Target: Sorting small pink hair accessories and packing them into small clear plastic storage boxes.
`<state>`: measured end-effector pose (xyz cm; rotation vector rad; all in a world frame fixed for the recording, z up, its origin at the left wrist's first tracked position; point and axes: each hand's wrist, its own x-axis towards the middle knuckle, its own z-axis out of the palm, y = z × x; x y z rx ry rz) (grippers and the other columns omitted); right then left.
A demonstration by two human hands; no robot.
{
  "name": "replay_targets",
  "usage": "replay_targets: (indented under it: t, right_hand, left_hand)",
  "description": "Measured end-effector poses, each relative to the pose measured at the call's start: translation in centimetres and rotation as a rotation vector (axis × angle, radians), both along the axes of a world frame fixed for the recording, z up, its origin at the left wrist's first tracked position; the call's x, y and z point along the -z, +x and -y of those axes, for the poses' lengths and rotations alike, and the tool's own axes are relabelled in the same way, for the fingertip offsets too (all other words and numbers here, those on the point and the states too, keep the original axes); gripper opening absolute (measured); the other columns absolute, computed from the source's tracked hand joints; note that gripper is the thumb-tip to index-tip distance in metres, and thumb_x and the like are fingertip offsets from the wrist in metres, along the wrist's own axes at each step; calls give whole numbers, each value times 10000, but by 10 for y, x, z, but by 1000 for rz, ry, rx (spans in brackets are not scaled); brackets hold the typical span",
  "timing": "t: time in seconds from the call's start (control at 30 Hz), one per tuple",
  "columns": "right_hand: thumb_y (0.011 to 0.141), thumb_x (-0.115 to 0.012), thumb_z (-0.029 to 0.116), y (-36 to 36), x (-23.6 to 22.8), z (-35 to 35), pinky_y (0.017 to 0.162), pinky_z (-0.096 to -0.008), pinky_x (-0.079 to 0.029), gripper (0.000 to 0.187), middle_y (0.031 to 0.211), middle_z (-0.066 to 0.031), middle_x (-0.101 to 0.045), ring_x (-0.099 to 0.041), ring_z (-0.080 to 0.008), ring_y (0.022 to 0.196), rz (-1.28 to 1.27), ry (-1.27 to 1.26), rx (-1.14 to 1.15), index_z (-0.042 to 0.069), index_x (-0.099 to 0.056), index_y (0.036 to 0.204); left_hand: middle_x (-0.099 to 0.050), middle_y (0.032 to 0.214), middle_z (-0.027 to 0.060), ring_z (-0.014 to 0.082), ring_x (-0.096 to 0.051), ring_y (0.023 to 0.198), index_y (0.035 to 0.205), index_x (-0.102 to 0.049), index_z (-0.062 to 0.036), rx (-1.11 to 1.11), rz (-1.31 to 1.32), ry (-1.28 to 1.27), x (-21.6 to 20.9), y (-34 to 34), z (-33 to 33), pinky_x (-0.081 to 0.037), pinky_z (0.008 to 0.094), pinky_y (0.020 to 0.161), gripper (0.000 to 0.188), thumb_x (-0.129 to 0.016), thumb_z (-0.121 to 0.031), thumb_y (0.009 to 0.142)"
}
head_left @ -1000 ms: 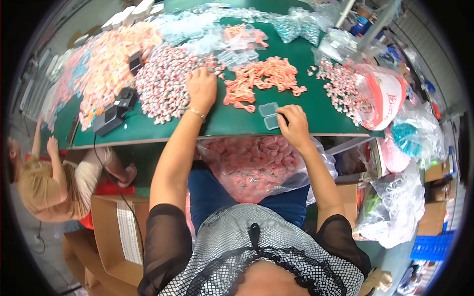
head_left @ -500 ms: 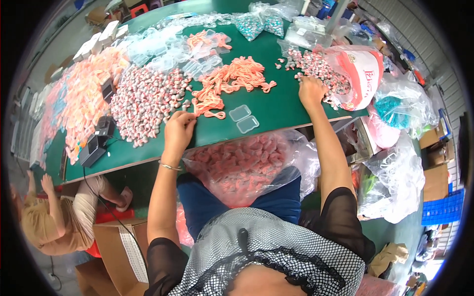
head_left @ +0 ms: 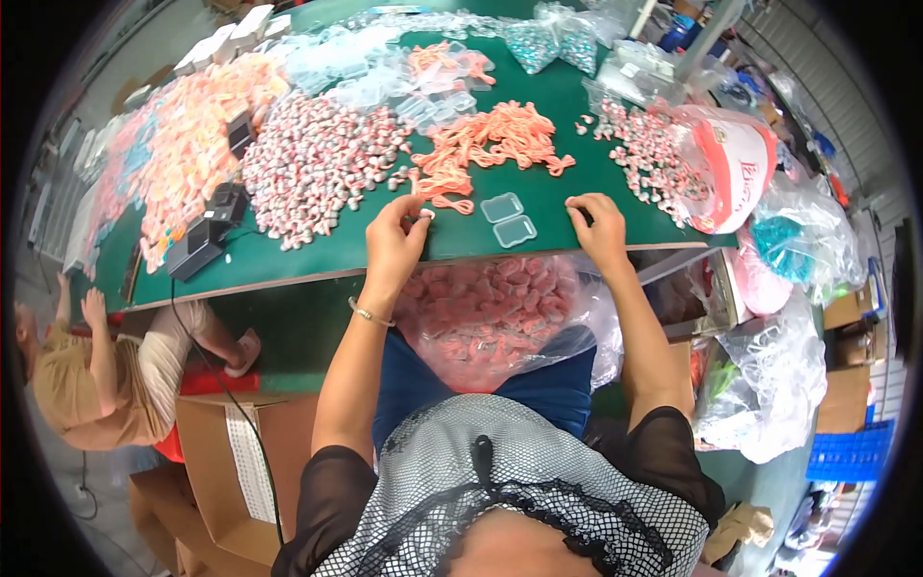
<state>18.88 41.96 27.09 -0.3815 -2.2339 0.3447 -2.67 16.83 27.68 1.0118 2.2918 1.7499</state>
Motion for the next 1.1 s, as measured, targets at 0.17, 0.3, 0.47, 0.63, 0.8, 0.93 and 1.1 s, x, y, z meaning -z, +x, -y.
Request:
replay_targets:
  t: [0.17, 0.3, 0.47, 0.63, 0.8, 0.93, 1.1]
  right_hand:
    - [774, -715, 16, -3, -1, 4, 682, -326, -513, 135, 850, -83, -667, -649, -226, 764, 25, -274, 47, 43, -673, 899]
    - [790, -699, -21, -9, -14, 30, 646, -270, -507, 154, 870, -70, -671, -648, -163, 721, -41, -424, -85, 22, -677, 936]
    - [783, -709, 18, -20, -24, 64, 674, -336, -509, 155, 884, -83, -654, -648, -234, 798, 90, -327, -177, 38, -688, 935]
    - [797, -709, 106, -27, -21, 61, 770, -386, -453, 116, 877, -46, -638, -624, -244, 868, 190, -244, -165, 99, -693, 912]
    - [820, -679, 151, -26, -32, 60, 821, -383, -403, 78, 880, -20, -625, -606, -229, 900, 338, -199, -212, 131, -689, 895]
    - [799, -691, 154, -28, -35, 54, 810, -389, -406, 80, 859, -23, -624, -606, -231, 898, 390, -163, -218, 126, -684, 874]
    - [770, -678, 131, -39, -45, 43, 701, -370, -493, 83, 789, -66, -630, -637, -239, 769, 418, -322, -323, 74, -674, 830]
  left_hand:
    - [-677, 857, 60, 111, -563, 629, 962, -698, -24, 165, 80, 87, -12, 51, -14, -480, 265, 589, 170, -737, -65, 802]
    - [-663, 861, 103, 259, -629, 718, 891, -690, -57, 177, -19, 24, -12, 73, -36, -500, 371, 669, 125, -731, -143, 810]
    - [-643, 825, 76, 288, -618, 837, 835, -685, -90, 136, -146, -29, -7, 79, -49, -449, 419, 719, 134, -751, -188, 773]
    - [-590, 833, 52, 271, -580, 857, 825, -687, -115, 47, -345, -149, -6, 82, -56, -417, 414, 707, 136, -752, -218, 765]
    - [-576, 856, 48, 265, -572, 853, 840, -689, -132, 32, -418, -176, -7, 80, -51, -403, 412, 695, 155, -759, -236, 749]
    - [-582, 882, 42, 261, -566, 868, 897, -678, -133, 106, -448, -157, -6, 77, -44, -392, 404, 708, 223, -774, -243, 727]
    - [-592, 910, 43, 262, -562, 882, 983, -660, -138, 139, -493, -152, -5, 75, -42, -393, 402, 727, 329, -791, -258, 706]
